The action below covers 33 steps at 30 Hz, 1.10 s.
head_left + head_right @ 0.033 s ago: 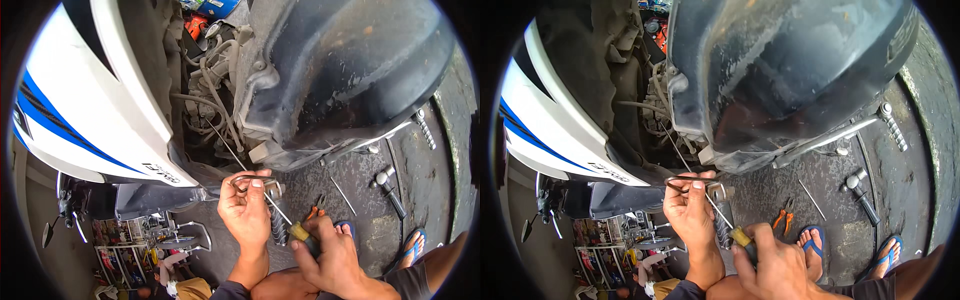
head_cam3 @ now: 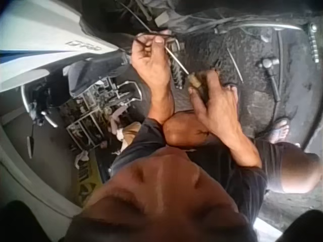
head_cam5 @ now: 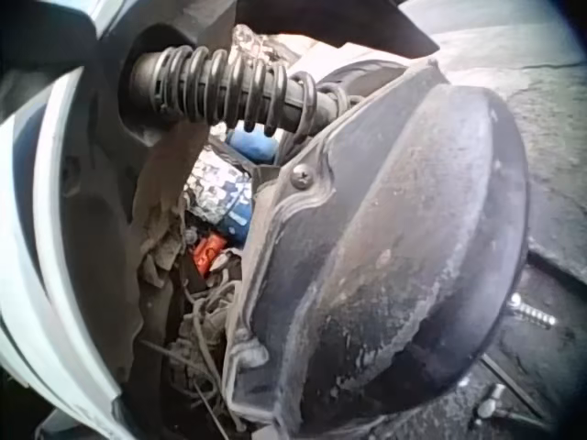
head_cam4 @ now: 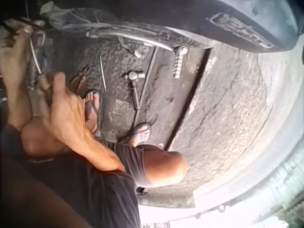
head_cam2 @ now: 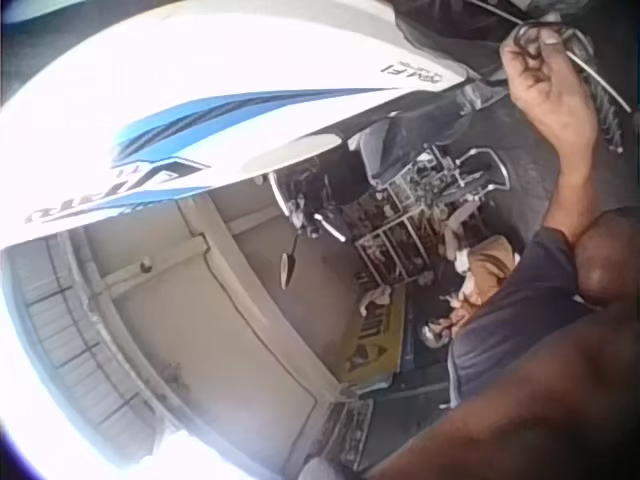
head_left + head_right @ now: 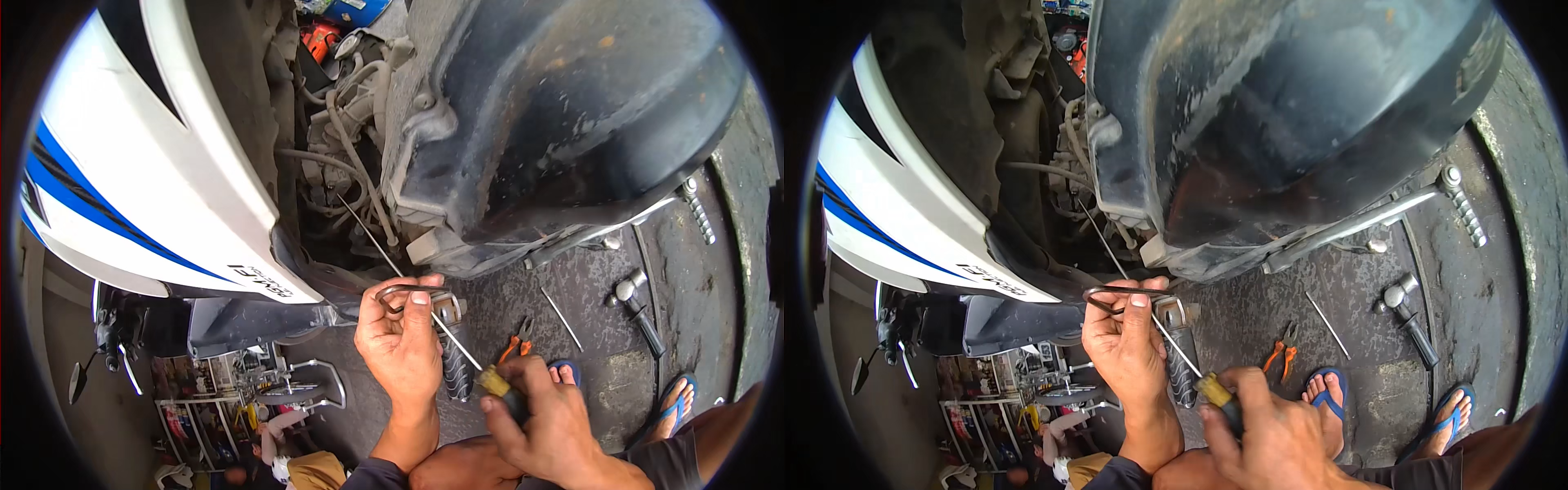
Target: The person uses pliers to pull a metal pin from a motorcycle, taps a metal rod into a housing with a hammer, and then uses a screwdriver to guide a rod into place.
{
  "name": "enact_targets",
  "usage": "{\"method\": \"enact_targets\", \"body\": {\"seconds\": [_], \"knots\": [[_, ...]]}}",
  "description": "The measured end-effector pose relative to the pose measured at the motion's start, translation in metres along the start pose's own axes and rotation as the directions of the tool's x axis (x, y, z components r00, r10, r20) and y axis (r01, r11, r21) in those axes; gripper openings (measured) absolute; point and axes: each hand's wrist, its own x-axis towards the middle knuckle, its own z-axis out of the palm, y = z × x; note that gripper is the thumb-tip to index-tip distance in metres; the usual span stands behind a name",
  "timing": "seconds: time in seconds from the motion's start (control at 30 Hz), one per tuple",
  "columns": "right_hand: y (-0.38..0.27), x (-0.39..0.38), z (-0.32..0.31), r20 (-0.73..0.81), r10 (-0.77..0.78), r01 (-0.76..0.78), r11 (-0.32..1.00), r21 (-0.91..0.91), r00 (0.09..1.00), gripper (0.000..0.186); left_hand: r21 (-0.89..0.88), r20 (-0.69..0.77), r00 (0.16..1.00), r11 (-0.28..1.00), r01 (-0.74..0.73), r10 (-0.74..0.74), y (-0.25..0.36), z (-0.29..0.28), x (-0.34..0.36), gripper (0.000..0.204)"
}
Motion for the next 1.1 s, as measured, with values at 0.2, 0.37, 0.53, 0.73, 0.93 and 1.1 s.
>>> {"method": "enact_targets", "body": {"seconds": [0.2, 0.37, 0.53, 0.73, 0.93, 1.1], "knots": [[0.024, -0.009, -0.053, 0.235, 0.186, -0.21, 0.974, 0.08, 0.954, 0.028, 0.026, -0.017, 0.999, 0.999, -0.035, 0.036, -0.005, -0.001, 0.0, 0.013], [0.098, -0.034, -0.086, 0.149, 0.332, -0.331, 0.943, -0.034, 0.931, 0.022, -0.033, 0.015, 0.999, 0.998, -0.046, 0.046, -0.003, -0.001, -0.003, 0.015], [0.221, -0.069, -0.095, 0.184, 0.617, -0.631, 0.775, 0.031, 0.766, 0.023, -0.067, 0.027, 0.999, 0.997, -0.034, 0.036, -0.003, -0.003, -0.004, 0.021], [0.324, -0.113, -0.032, -0.07, 0.622, -0.625, 0.771, -0.122, 0.78, 0.023, -0.047, -0.002, 0.988, 0.987, -0.153, 0.153, -0.011, -0.01, -0.013, 0.032], [0.344, -0.112, -0.007, -0.277, 0.511, -0.575, 0.776, -0.258, 0.814, 0.032, 0.021, -0.082, 0.935, 0.938, -0.345, 0.345, -0.012, -0.032, -0.027, 0.034], [0.33, -0.108, 0.002, -0.381, 0.409, -0.558, 0.568, -0.605, 0.829, 0.04, 0.028, -0.059, 0.829, 0.831, -0.555, 0.556, -0.007, -0.037, -0.026, 0.026]]}}
